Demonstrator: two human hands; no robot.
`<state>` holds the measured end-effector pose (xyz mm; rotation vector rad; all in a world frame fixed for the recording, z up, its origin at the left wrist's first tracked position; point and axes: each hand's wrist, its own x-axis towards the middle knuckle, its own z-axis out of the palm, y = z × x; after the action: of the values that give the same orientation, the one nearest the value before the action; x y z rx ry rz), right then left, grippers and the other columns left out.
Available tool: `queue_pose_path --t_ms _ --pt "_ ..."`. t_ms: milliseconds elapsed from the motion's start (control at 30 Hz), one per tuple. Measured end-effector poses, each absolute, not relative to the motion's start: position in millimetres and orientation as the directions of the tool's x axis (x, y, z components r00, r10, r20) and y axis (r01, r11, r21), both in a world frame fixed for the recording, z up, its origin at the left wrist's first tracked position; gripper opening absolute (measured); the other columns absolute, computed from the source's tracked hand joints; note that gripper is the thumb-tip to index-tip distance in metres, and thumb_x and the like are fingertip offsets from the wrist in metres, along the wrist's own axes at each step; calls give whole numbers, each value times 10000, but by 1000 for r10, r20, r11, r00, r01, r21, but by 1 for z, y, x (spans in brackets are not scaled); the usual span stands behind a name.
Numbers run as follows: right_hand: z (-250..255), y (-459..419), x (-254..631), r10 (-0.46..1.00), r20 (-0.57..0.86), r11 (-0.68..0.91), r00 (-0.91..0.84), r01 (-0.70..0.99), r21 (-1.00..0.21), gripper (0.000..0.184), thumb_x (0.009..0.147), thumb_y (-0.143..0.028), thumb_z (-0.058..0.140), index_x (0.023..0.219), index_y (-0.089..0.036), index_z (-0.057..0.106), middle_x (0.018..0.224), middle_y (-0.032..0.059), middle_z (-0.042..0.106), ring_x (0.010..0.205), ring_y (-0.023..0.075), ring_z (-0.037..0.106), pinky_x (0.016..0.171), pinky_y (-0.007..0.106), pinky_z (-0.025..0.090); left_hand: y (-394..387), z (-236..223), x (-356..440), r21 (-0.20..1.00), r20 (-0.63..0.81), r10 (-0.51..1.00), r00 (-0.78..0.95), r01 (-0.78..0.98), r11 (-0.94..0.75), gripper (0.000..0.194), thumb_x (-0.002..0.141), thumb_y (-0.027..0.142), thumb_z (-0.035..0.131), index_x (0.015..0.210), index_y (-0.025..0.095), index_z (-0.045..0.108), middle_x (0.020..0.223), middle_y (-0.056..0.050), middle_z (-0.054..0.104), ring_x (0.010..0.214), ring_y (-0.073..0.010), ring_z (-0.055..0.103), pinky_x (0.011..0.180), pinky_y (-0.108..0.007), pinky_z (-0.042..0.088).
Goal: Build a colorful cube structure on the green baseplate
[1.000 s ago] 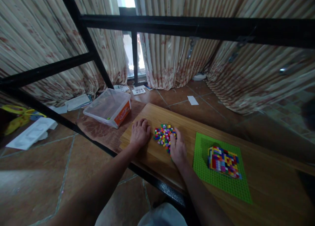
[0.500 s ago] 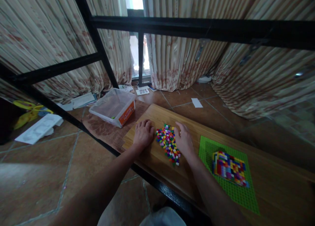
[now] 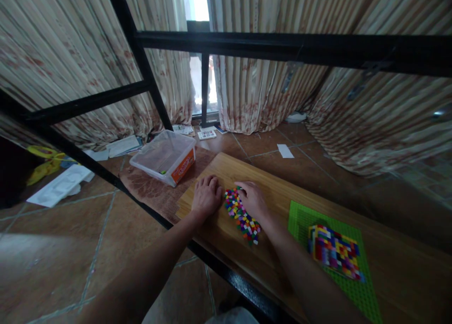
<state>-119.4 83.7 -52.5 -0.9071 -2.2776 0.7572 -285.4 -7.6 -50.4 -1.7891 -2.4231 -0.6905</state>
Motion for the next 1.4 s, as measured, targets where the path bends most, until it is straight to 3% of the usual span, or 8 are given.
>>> queue_pose_path --t_ms 333,400,500,667,900,1067,1233,1400 --pt "-39 69 -115 838 298 468 -457 320 -824 275 833 -161 536 1026 -243 714 979 39 714 924 182 655 880 359 507 -7 -50 -287 336 297 898 -326 915 221 335 939 331 461 1217 196 592 1323 -98 599 1206 -279 522 1061 -459 396" --pt "-31 59 -110 899 272 352 -344 198 -915 249 828 -205 574 1030 -245 713 979 31 707 920 178 659 875 358 516 -7 -50 -288 331 297 898 -325 917 222 333 937 335 463 1212 201 596 1325 -98 597 1197 -279 528 1064 -459 395" --pt "-20 41 -99 977 83 62 -197 -107 -992 273 780 -310 685 1047 -254 699 953 6 687 841 161 673 828 361 552 -6 -51 -289 326 298 895 -332 917 232 340 926 336 479 1213 200 600 1324 -99 598 1193 -285 529 1073 -460 389" --pt "-7 11 -79 960 -184 -263 -211 -456 -850 366 670 -323 815 1016 -278 704 916 -18 680 793 155 697 791 370 585 -5 -51 -290 319 308 891 -334 918 234 359 921 341 475 1218 190 606 1311 -99 607 1194 -300 522 1075 -460 386" --pt "-7 -31 -49 930 -256 -365 -263 -576 -731 312 682 -284 826 980 -261 734 972 14 740 938 165 698 936 369 555 -3 -52 -295 286 345 887 -307 934 212 349 900 341 479 1173 185 631 1280 -110 622 1164 -322 535 1031 -470 409" --pt "-3 -53 -19 897 -341 -441 -280 -590 -677 390 669 -259 832 1042 -264 719 1015 21 751 865 169 726 751 309 604 0 -52 -298 276 355 892 -280 943 186 350 893 337 473 1147 163 640 1252 -141 630 1149 -323 544 1014 -473 413" --pt "1 -60 -2 924 -340 -374 -175 -594 -712 353 673 -266 821 1012 -264 721 992 3 744 720 130 713 619 258 595 3 -53 -300 285 373 889 -265 945 162 346 891 342 468 1120 153 647 1226 -154 641 1148 -321 553 1030 -479 397" --pt "-10 -57 -6 950 -287 -305 -126 -579 -756 341 679 -310 819 999 -249 717 978 13 740 696 132 705 641 292 601 4 -52 -300 275 370 896 -247 950 148 346 890 333 462 1113 142 645 1203 -157 653 1127 -315 567 1037 -472 393"
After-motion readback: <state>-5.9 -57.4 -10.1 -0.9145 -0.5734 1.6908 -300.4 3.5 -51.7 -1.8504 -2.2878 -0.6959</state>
